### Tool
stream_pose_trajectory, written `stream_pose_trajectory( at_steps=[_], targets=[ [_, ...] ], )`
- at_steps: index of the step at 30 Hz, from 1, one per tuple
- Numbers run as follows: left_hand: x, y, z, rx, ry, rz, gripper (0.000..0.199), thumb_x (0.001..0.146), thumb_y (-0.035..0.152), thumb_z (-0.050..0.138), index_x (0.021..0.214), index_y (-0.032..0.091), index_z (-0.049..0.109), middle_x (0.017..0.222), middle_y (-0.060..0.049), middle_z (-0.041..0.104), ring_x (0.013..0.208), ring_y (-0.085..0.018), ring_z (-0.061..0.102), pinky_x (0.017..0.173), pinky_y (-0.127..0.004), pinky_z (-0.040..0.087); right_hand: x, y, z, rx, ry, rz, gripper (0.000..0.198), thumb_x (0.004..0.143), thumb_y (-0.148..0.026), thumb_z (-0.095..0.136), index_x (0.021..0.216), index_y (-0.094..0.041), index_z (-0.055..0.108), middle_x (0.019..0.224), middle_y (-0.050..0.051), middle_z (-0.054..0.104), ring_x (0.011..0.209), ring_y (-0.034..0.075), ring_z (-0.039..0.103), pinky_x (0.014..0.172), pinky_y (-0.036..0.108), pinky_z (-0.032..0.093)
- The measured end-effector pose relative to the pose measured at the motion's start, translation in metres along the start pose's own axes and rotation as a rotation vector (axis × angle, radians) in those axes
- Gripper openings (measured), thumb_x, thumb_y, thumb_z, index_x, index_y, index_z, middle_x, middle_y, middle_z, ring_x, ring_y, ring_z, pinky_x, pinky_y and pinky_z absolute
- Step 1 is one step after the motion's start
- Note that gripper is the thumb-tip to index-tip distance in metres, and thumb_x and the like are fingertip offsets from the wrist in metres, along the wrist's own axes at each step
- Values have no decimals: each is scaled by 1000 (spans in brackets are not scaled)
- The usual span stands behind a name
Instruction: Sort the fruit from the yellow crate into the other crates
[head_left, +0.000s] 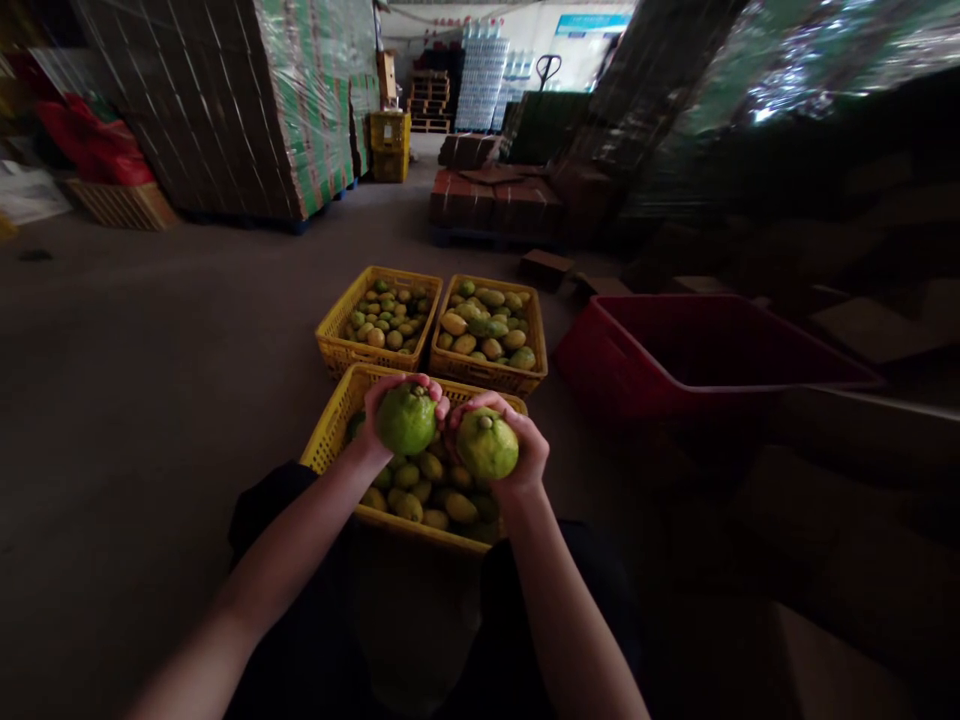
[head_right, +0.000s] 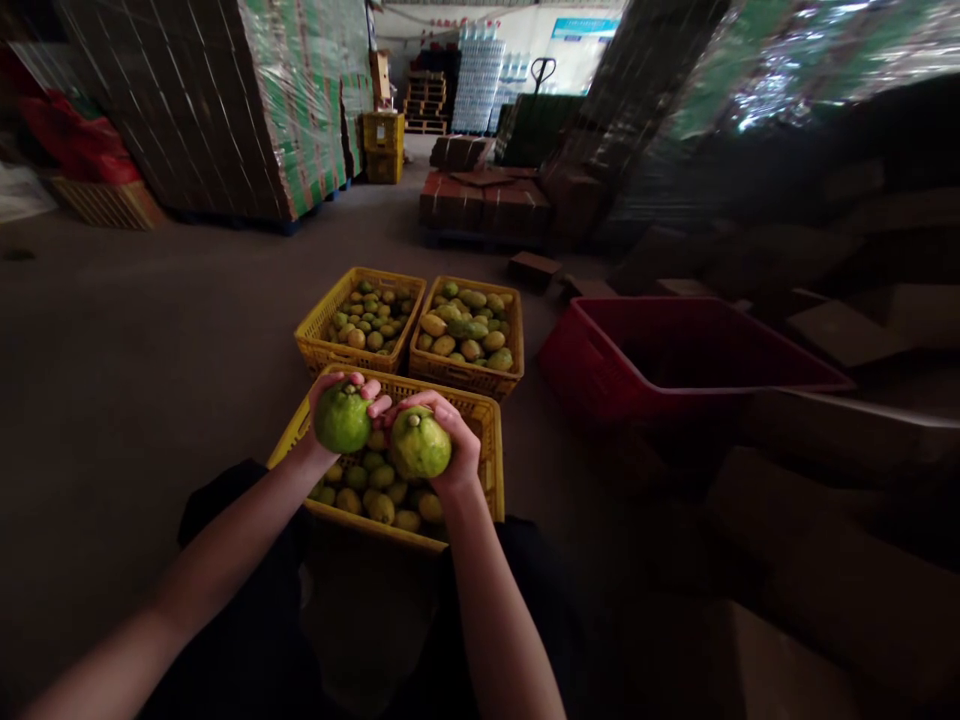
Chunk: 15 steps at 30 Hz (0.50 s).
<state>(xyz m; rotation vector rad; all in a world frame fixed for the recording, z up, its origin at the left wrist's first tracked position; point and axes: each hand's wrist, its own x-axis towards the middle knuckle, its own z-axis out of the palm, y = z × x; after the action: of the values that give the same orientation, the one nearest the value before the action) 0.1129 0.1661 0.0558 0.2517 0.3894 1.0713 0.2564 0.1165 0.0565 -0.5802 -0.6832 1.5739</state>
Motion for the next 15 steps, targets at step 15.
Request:
stream_pose_trajectory(
  at_steps=[15],
  targets=[
    [16, -26, -1, -144, 31, -3, 38, 94, 36, 39, 114, 19, 67, 111, -9, 71, 106, -23, 66, 85, -35, 56, 30, 17, -19, -465, 434, -495, 24, 76, -31, 72, 100, -27, 71, 107, -1, 64, 105, 15, 58, 98, 28, 46]
  ],
)
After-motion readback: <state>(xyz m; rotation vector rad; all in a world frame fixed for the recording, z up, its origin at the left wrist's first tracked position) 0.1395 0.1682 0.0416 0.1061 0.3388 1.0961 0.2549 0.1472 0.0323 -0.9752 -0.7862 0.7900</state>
